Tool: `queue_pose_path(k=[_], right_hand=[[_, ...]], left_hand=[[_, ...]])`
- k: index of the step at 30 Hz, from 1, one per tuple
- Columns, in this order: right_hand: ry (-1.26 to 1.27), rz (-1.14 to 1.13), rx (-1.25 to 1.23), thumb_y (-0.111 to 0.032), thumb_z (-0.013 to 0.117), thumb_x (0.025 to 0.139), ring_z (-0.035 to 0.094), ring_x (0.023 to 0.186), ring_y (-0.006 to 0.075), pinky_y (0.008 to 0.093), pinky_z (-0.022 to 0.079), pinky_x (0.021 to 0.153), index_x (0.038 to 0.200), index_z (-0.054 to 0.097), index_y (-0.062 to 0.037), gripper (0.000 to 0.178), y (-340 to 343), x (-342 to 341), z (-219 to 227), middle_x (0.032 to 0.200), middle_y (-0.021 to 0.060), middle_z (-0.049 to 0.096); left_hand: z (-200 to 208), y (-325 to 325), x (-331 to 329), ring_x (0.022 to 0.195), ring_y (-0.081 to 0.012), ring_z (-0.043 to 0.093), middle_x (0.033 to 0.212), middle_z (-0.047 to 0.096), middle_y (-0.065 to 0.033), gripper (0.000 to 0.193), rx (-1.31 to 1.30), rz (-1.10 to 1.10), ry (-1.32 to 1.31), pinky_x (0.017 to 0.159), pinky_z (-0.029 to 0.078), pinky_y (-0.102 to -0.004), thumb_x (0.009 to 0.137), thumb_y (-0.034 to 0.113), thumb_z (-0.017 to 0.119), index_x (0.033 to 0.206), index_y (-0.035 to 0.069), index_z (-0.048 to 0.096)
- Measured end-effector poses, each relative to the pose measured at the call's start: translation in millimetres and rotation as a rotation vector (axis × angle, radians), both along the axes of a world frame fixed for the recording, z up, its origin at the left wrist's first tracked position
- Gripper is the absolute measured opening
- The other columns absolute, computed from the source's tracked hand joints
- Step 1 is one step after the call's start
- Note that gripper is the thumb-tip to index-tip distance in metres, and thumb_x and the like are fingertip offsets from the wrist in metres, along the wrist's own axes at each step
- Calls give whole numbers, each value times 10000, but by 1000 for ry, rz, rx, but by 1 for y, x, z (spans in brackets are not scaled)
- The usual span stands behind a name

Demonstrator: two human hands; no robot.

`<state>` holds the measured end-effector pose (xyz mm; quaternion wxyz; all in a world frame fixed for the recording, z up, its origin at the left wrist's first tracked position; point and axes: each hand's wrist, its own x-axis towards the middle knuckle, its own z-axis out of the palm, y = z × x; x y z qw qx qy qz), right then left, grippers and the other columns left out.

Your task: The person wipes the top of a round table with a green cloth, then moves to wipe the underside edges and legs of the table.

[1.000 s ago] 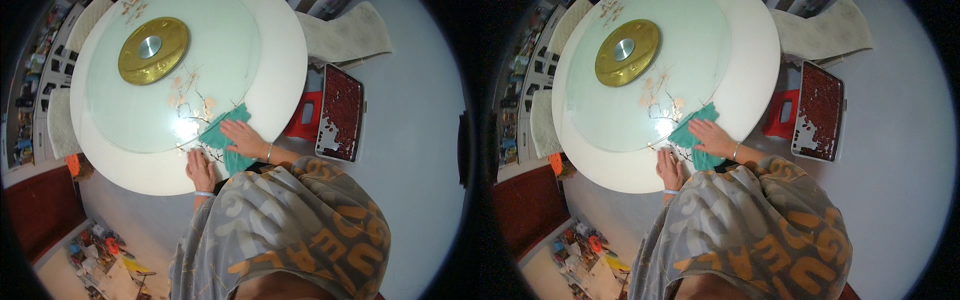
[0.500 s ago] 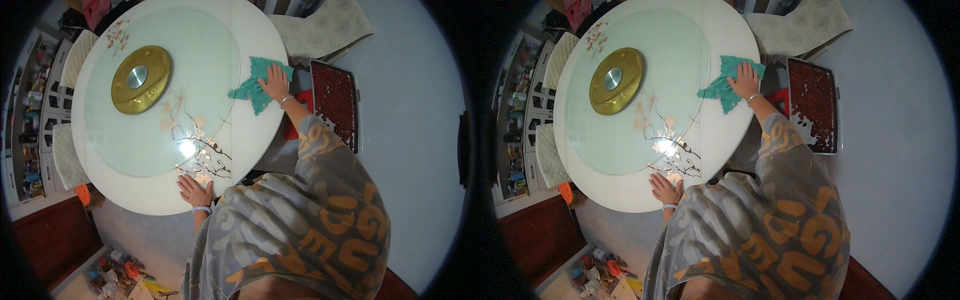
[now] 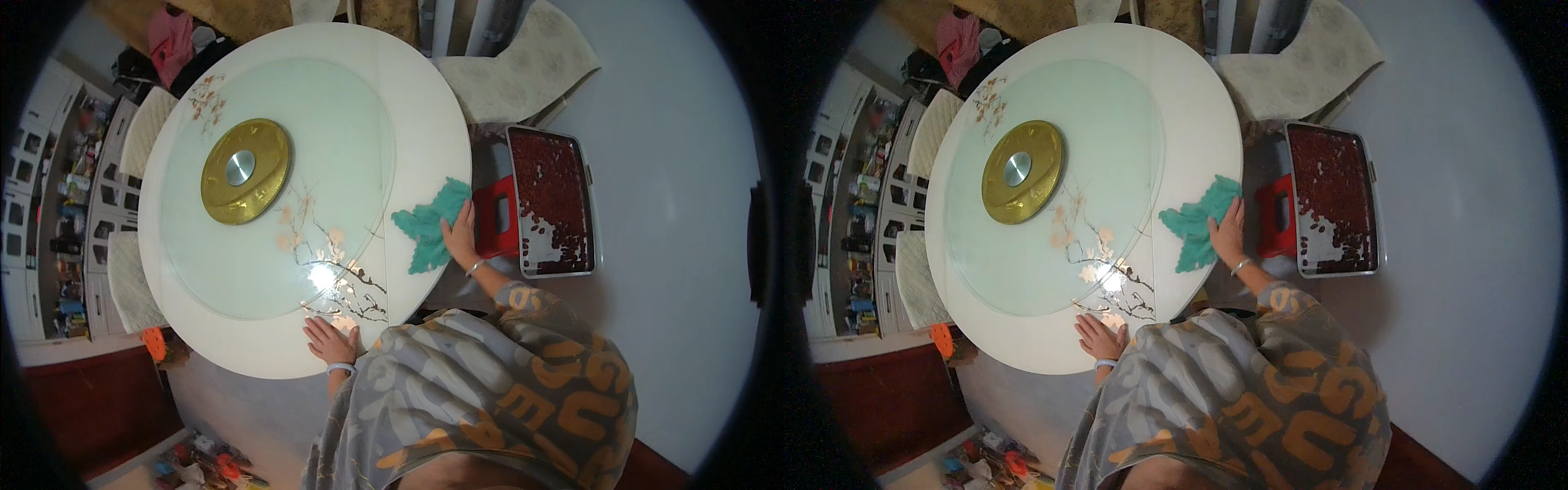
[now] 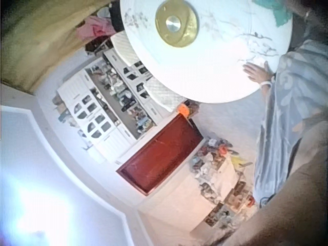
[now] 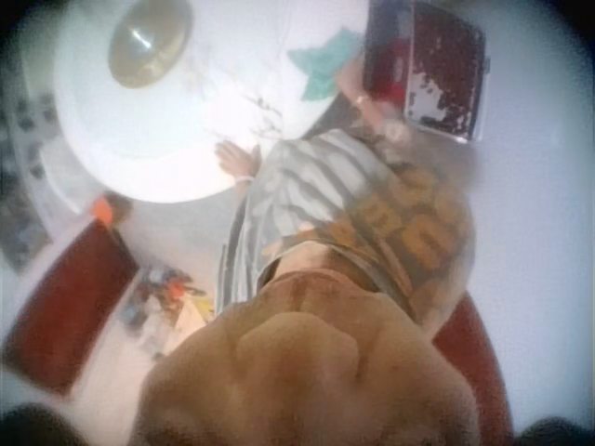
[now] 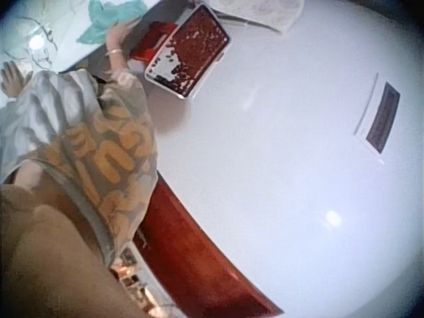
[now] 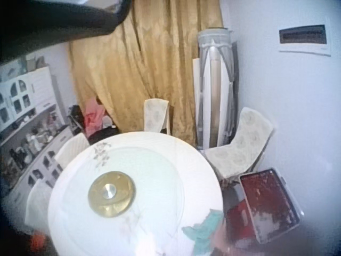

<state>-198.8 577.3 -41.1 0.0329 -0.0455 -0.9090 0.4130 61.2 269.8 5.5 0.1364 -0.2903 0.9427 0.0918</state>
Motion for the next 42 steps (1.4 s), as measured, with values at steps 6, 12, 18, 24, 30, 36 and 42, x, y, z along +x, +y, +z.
queue_pose_path(k=[6, 12, 18, 24, 30, 36, 42], right_hand=[[60, -40, 64, -254, 631, 907, 445, 1297, 421, 422, 341, 1112, 1481, 219, 72, 778, 48, -107, -36, 1421, 295, 421], [-141, -186, -668, -271, 569, 976, 475, 1284, 317, 377, 338, 1098, 1481, 316, -9, 622, 39, -106, -9, 1426, 194, 463], [-73, -265, -575, -308, 553, 981, 481, 1261, 366, 398, 351, 1072, 1412, 351, 83, 616, 14, -41, -52, 1389, 258, 480], [-83, -324, -561, -236, 538, 987, 513, 1202, 384, 409, 375, 1043, 1373, 338, 99, 548, -42, 67, -47, 1310, 275, 515], [-317, -244, -550, -172, 478, 1013, 526, 1173, 322, 391, 417, 996, 1318, 319, 119, 450, -113, 188, -9, 1305, 247, 501], [-644, 166, -703, -114, 521, 985, 567, 1022, 216, 339, 453, 889, 1209, 542, 71, 291, -146, 292, -14, 1179, 126, 611], [-827, 932, -148, -90, 563, 943, 612, 976, 166, 330, 502, 853, 1329, 493, 9, 405, -160, 360, 1, 1135, 84, 635]], left_hand=[[-13, 1, -1, 1490, -429, 6, 1624, -13, -220, 1140, -11, 9, -74, 1128, 152, -630, 806, 698, 589, 1541, -22, 97], [-1, -3, -9, 1480, -453, -44, 1609, -40, -261, 1127, 45, 18, -67, 1114, 95, -665, 834, 668, 575, 1530, -50, 57], [-6, -5, 1, 1475, -459, -92, 1606, -66, -267, 1120, 111, 31, -66, 1113, 57, -671, 851, 679, 544, 1526, -62, 44], [-14, -5, 4, 1471, -476, -32, 1603, -46, -273, 1116, 81, 2, 25, 1086, 105, -693, 848, 693, 541, 1522, -57, 63], [5, 12, 48, 1455, -417, 177, 1571, 210, -233, 756, 248, -66, 397, 1139, 162, -552, 892, 318, 626, 1508, 54, 275], [-24, 41, 144, 1124, -375, 549, 1244, 553, -181, 546, 768, 48, 565, 976, 451, -422, 879, 197, 674, 1345, 15, 453], [-90, 37, 213, 1214, -336, 533, 1327, 510, -271, 810, 1180, 732, 569, 1005, 427, -425, 833, 553, 686, 1319, -57, 469]])
